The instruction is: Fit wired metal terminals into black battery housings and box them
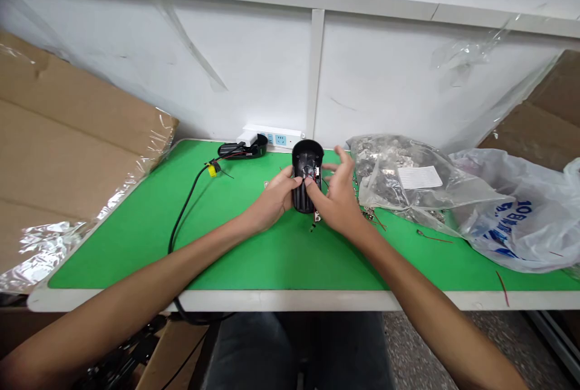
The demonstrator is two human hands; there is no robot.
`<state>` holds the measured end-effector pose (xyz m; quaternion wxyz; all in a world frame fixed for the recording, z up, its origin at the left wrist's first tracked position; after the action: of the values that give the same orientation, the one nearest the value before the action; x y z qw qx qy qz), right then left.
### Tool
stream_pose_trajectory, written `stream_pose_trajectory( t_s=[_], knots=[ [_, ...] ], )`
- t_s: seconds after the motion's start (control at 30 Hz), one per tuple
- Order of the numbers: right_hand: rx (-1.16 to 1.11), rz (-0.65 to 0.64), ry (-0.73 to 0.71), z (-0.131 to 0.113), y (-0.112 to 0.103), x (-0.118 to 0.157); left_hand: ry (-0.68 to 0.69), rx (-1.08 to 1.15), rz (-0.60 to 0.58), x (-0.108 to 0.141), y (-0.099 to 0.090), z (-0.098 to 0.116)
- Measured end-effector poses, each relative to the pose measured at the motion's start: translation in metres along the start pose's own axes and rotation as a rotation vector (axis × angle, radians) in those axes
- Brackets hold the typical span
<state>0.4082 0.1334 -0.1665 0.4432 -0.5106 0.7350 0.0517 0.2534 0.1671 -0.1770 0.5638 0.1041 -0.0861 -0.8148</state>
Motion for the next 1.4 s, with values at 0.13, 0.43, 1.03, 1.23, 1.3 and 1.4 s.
stream_pose_trajectory(
  t_s=[0.13, 0.43, 1.03, 1.23, 1.3, 1.4],
  knots=[
    [0.12, 0.09, -0.239, -0.012, -0.017, -0.014, -0.186, 0.206, 0.005, 0.004, 0.003, 0.001],
    [-0.143, 0.04, 0.142, 0.003, -0.011, -0.018, -0.232, 0.161, -0.09, 0.0, -0.005, 0.008],
    [-0.429, 0.021, 0.483, -0.006, 0.01, -0.006, 0.915, -1.012, 0.006, 0.006, -0.024, 0.021],
    [-0.475, 0.02, 0.552, -0.007, 0.012, -0.003, 0.933, -1.025, 0.021, 0.01, -0.022, 0.022],
    [-0.506, 0.021, 0.572, -0.007, 0.014, -0.001, 0.936, -1.033, 0.035, 0.011, -0.022, 0.022],
    [-0.505, 0.038, 0.567, -0.005, 0.017, 0.001, 0.944, -1.056, 0.072, 0.012, -0.022, 0.022]
  ],
)
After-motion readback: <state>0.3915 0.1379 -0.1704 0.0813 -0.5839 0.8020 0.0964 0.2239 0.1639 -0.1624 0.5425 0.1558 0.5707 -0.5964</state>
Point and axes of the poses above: each hand's wrist, its own x-axis away from the middle knuckle, its own y-axis out of the palm, z = x × y, the point moved 3 cm from there along -x, towards the middle knuckle, and after that the axes turned 9 degrees about z, right-handed, at the moved point
